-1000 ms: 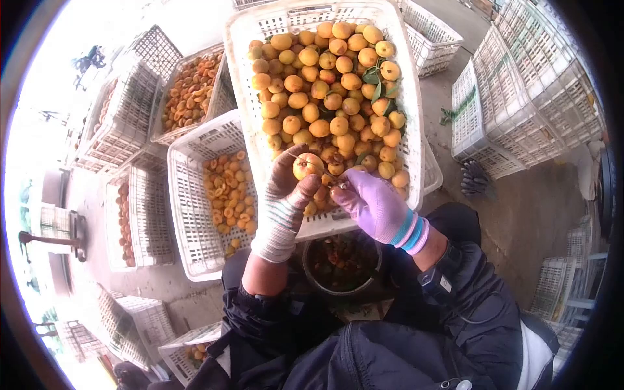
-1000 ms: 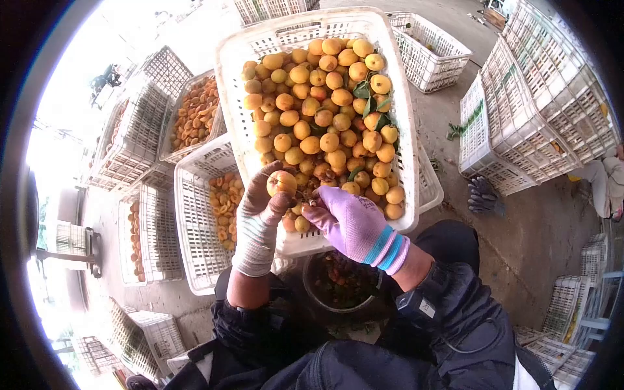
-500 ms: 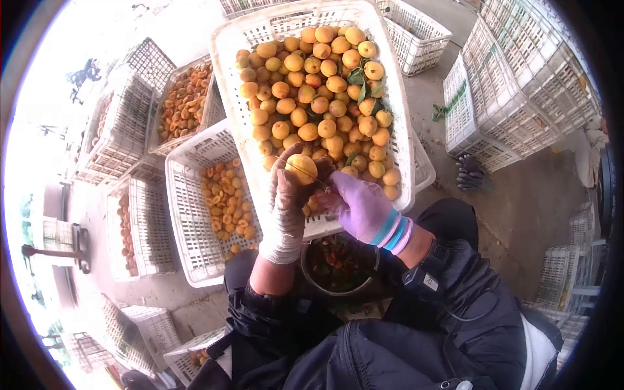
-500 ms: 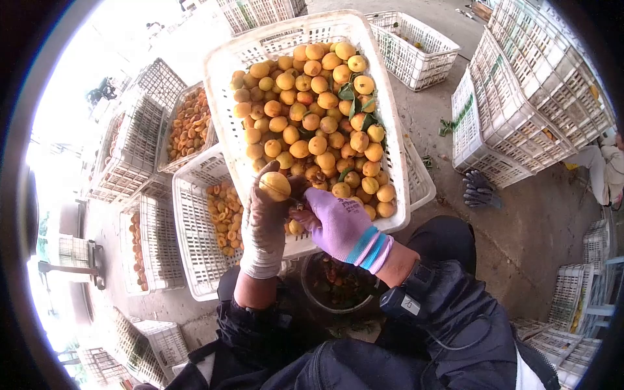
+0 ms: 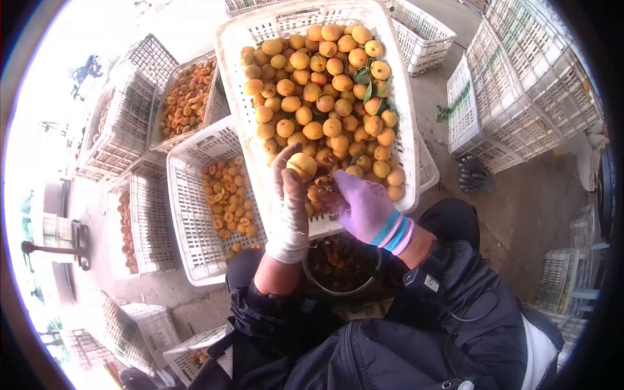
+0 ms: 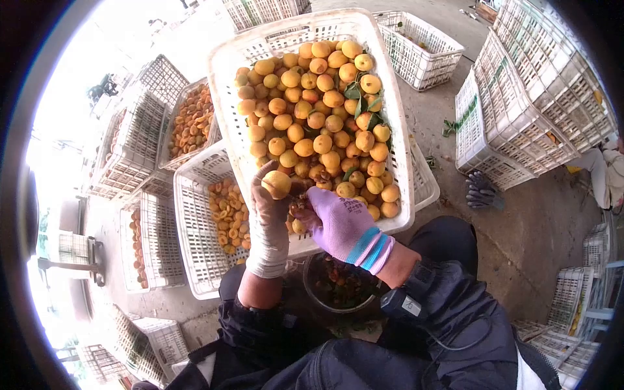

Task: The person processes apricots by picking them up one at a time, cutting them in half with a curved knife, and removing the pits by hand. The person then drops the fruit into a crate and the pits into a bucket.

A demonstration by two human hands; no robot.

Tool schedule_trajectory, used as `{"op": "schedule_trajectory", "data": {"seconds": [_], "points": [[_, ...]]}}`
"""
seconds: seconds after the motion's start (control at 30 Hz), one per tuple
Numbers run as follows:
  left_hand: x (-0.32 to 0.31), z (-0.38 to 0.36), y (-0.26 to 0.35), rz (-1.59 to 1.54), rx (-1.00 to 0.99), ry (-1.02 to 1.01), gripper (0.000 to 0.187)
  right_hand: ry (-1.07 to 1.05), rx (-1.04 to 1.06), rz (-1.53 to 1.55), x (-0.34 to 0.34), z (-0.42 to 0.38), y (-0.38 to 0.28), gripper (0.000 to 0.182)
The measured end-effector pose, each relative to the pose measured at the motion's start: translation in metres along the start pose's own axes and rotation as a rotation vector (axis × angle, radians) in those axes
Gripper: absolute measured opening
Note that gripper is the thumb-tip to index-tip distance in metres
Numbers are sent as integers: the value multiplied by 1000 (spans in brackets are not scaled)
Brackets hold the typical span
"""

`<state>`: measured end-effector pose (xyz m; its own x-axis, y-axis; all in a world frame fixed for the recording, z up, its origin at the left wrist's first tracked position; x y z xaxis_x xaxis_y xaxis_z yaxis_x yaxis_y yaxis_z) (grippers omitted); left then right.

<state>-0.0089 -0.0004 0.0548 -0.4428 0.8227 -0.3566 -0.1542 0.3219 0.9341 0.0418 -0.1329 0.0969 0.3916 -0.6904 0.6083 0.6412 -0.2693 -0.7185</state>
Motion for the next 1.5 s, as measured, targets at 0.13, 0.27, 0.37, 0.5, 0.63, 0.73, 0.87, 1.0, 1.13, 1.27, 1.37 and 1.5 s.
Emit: {"op": "schedule_trajectory", "data": {"seconds": [0.13, 0.27, 0.37, 0.5, 0.63, 0.73, 0.87, 1.0, 1.13, 1.27, 1.37, 1.5], "points": [[-22, -7, 26, 258, -165, -47, 66, -71, -89, 62, 0, -1, 6, 23], [-11, -6, 7, 263, -106, -54, 64, -61, -66, 47, -4, 1, 7, 22], [-14, -2, 4, 194, -137, -39, 67, -38, -13, 15, -6, 1, 5, 20], [-7, 2, -17, -329, 107, 38, 79, -42, 23, -99, -9, -6, 5, 20], [-1, 5, -8, -598, 130, -115, 78, -72, 27, -110, -5, -11, 2, 22], [12, 9, 4, -586, 61, -64, 75, -107, 28, -125, 1, -14, 7, 26], [18, 10, -1, -348, 38, 26, 67, -18, -164, 155, 16, -3, 13, 26], [-16, -9, 16, 447, -143, -69, 74, 97, -202, 679, 15, 6, 8, 36], [-28, -17, 15, 668, -296, -18, 73, 73, -176, 697, 3, 4, 12, 35], [-39, -24, 23, 516, -222, -53, 72, 140, -47, 460, 11, 1, -1, 29], [-39, -24, 6, 316, 43, -81, 70, 280, 223, 260, 21, 6, -13, 28], [-41, -27, -9, 61, 225, -79, 60, 219, 160, 248, 16, 2, -9, 26]]}}
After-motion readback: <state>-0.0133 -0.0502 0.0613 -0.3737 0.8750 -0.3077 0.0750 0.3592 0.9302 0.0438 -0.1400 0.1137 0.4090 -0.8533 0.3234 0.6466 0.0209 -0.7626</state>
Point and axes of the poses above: each hand's wrist, its own z-axis towards the middle knuckle, its own x-axis out of the back of the hand, y = z × x, the point moved 6 cm from there along z, towards the middle knuckle, and after that the axes turned 4 degrees about z, right-handed, at the moved point
